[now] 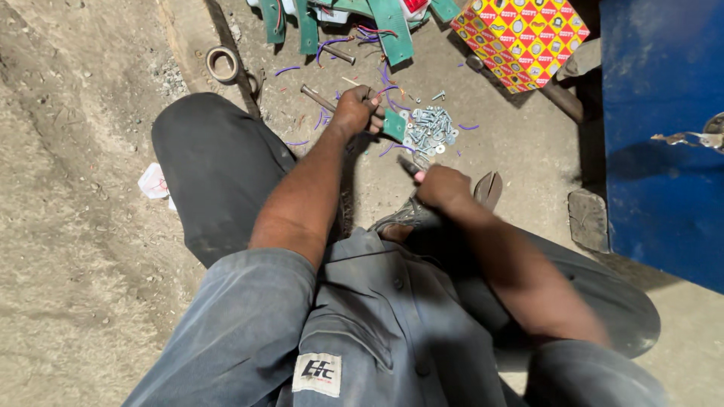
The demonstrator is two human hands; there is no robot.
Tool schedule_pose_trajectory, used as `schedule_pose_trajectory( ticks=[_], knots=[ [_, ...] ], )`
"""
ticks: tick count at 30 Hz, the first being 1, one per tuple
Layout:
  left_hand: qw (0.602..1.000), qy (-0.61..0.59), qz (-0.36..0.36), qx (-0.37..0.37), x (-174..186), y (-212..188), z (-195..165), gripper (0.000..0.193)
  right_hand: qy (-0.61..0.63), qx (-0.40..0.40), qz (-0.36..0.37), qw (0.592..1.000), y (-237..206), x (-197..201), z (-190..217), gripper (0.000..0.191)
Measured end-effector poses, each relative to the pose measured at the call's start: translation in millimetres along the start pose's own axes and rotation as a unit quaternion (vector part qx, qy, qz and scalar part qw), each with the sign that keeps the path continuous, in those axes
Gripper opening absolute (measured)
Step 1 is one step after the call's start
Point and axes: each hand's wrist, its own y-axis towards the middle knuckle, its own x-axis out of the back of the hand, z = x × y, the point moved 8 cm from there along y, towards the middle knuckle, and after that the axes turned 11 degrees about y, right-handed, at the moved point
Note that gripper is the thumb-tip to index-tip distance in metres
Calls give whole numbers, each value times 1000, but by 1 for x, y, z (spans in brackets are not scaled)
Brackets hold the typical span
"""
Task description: The person sits on the ground and assembles small green electrical components with colored lights. They use pliers to strip and twist wires, then attach the components to a green base plate using screws and washers. The person repeats this process for multiple units, placing finished assemblies aside.
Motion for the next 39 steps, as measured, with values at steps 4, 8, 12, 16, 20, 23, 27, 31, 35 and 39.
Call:
schedule_pose_trajectory(
  ticks=[4,8,12,16,20,23,27,31,35,39],
  knots=[
    [999,22,21,15,-13,-2,0,18,344,10,148,927,-24,20,-24,25],
    [998,15,49,40,-26,-5,-2,19,563,40,178,806,-24,20,-10,25],
    [997,31,54,45,-28,-9,-9,18,631,48,121,764,-5,13,19,42],
    [996,49,64,40,-30,-18,-14,17,495,47,5,868,3,13,36,46],
    [994,87,58,34,-29,-23,-19,15,344,122,-103,925,-8,22,56,50],
    [993,104,45,32,-26,-26,-24,16,213,73,-146,963,-13,24,56,45],
    [994,108,28,18,-23,-31,-29,17,200,87,-192,957,-20,29,61,44],
    [990,142,15,-4,-22,-32,-31,16,168,92,-202,961,-17,25,62,48],
    [991,137,13,8,-22,-28,-24,17,152,116,-218,957,-17,29,64,48],
    [976,212,17,-36,-25,-19,-21,21,144,108,-225,958,-27,40,67,46]
  ],
)
